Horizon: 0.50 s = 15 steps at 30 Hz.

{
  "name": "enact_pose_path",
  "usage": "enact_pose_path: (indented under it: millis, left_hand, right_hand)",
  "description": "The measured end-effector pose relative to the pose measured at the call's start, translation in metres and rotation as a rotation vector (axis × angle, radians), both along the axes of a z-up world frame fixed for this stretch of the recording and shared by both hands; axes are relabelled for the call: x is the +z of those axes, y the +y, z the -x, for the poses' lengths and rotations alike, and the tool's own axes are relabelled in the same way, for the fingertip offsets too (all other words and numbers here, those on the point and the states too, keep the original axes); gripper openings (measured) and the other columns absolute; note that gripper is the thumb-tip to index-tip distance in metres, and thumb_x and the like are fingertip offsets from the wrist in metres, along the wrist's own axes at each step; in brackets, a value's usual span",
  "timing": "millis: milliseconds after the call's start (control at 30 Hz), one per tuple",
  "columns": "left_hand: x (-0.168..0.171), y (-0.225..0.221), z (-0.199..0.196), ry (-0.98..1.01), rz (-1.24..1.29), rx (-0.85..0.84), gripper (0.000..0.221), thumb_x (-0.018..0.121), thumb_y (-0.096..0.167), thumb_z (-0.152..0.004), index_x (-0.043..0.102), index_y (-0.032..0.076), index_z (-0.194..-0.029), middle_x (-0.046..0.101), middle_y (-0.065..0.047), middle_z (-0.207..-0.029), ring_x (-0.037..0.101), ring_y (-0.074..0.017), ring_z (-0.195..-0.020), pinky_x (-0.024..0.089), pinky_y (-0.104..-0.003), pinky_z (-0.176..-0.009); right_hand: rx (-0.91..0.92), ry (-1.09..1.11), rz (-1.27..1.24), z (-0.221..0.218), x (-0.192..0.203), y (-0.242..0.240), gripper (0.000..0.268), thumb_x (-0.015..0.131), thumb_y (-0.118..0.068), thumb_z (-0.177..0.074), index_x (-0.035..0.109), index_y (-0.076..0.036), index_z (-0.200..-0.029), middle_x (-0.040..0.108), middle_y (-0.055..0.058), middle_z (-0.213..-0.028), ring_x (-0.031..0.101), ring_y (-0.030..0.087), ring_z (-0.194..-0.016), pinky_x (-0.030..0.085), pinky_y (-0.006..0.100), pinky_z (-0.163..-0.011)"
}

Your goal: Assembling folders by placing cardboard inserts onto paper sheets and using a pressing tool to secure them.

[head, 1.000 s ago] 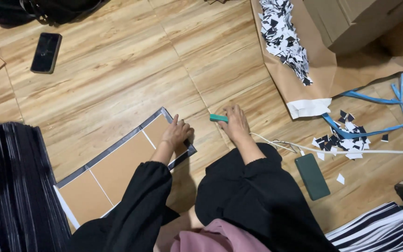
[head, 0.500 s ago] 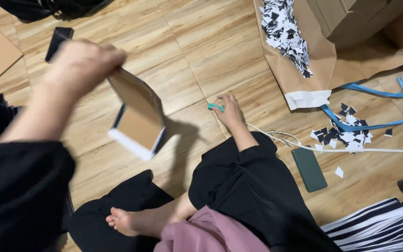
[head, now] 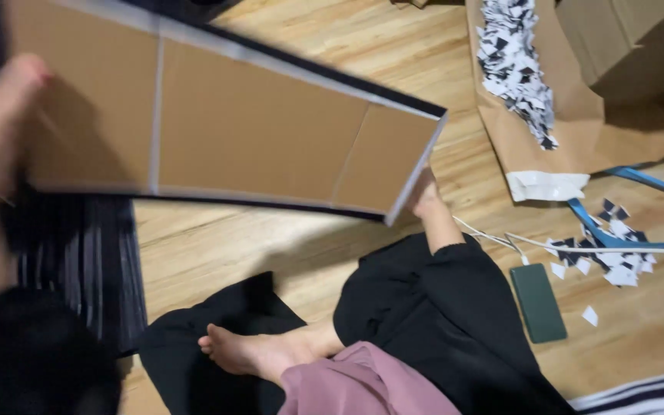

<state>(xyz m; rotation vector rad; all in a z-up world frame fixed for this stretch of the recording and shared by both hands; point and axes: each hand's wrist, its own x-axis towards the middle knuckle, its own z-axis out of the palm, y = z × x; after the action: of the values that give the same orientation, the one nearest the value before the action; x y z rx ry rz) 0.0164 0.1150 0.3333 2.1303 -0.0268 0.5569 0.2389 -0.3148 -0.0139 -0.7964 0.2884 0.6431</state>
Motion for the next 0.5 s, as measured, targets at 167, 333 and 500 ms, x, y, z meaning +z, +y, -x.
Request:
enact_pose_path:
  millis: [167, 333, 500]
  left_hand:
    - [-0.173, 0.040, 0.051, 0.312, -0.134, 0.529, 0.029, 0.074, 0.036, -0.092, 0.062, 0.010, -0.093, 0.058, -0.008, -0.080, 0.055, -0.0210, -0.073, 0.044, -0.035, -0.060]
    - [-0.396, 0.066, 0.082, 0.692, -0.161, 0.813, 0.081, 0.082, 0.042, -0.055, 0.049, 0.009, -0.121, 0.058, -0.013, -0.103, 0.056, -0.0300, -0.100, 0.046, -0.043, -0.083]
    - [-0.351, -0.084, 0.027, 0.664, -0.394, 0.478, 0.060, 0.069, 0.031, -0.073, 0.048, 0.008, -0.124, 0.041, -0.016, -0.130, 0.028, -0.0388, -0.124, 0.023, -0.057, -0.094]
  right_hand:
    - [0.267, -0.058, 0.125, 0.031, 0.043, 0.027, 0.098, 0.023, -0.084, -0.066, 0.045, -0.008, -0.124, 0.051, 0.014, -0.119, 0.055, 0.027, -0.106, 0.047, 0.040, -0.087]
    - [0.570, -0.152, 0.657, 0.023, -0.048, 0.045, 0.061, 0.048, -0.059, -0.078, 0.052, -0.013, -0.119, 0.060, 0.007, -0.103, 0.063, 0.023, -0.089, 0.053, 0.037, -0.075]
    - [0.512, -0.672, 1.205, 0.013, -0.091, 0.060, 0.058, 0.082, -0.015, -0.053, 0.057, -0.010, -0.105, 0.065, 0.005, -0.080, 0.064, 0.020, -0.079, 0.053, 0.031, -0.068]
